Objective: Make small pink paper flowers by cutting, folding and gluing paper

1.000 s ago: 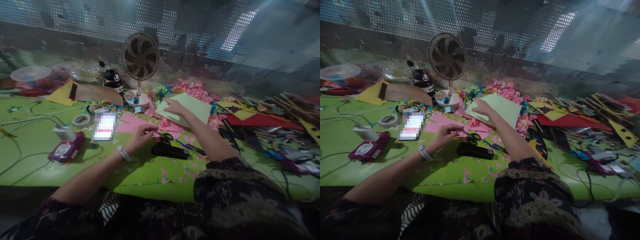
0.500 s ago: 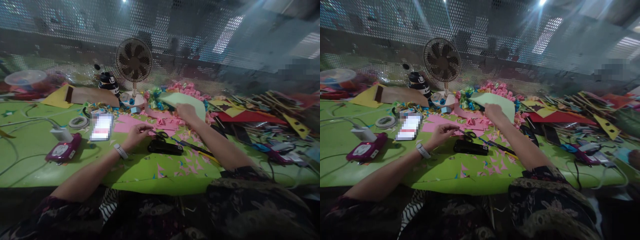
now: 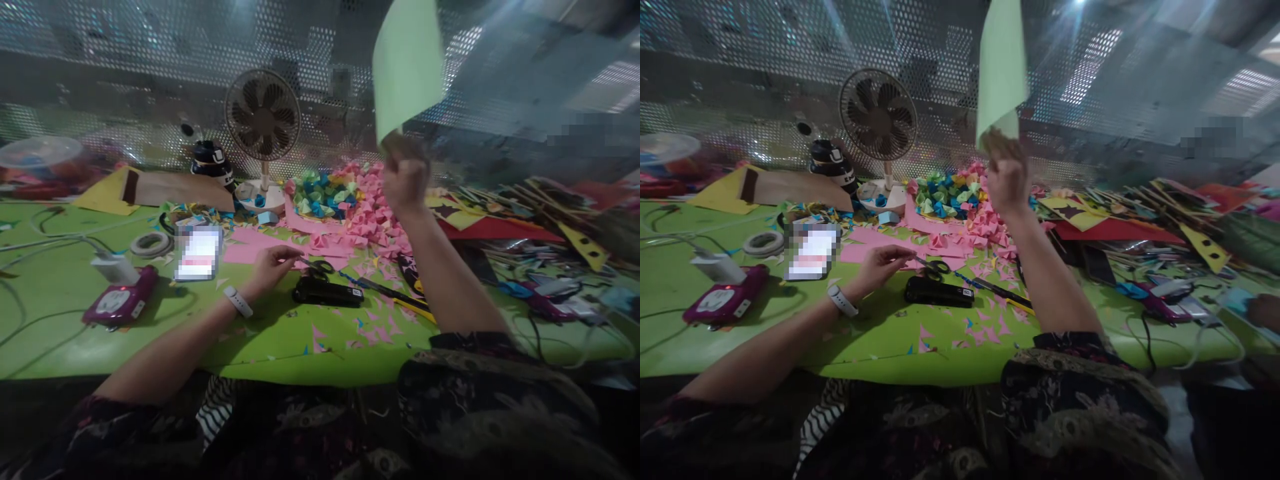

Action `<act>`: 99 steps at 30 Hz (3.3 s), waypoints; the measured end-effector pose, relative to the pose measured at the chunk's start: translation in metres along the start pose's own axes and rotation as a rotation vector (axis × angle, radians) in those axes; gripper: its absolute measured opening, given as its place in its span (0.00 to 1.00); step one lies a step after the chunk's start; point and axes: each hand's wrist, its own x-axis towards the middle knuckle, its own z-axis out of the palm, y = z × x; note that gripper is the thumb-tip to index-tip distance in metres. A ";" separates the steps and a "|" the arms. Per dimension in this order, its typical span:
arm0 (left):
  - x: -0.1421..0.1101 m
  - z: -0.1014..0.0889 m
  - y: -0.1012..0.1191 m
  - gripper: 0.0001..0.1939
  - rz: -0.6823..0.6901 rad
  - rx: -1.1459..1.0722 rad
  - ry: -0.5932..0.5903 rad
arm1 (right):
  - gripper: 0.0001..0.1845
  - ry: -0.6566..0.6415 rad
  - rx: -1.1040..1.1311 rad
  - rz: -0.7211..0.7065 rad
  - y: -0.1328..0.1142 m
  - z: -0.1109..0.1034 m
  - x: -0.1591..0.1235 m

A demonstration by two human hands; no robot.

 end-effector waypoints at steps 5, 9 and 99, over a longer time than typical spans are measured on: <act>-0.002 0.001 0.006 0.10 -0.025 0.023 -0.009 | 0.24 -0.237 0.101 -0.121 -0.009 0.071 -0.028; -0.001 0.000 0.009 0.10 -0.013 0.083 -0.023 | 0.26 -0.522 0.103 -0.083 -0.018 0.106 -0.048; 0.034 -0.054 0.002 0.18 -0.196 -0.510 0.340 | 0.20 -0.448 1.281 0.313 -0.142 0.064 -0.064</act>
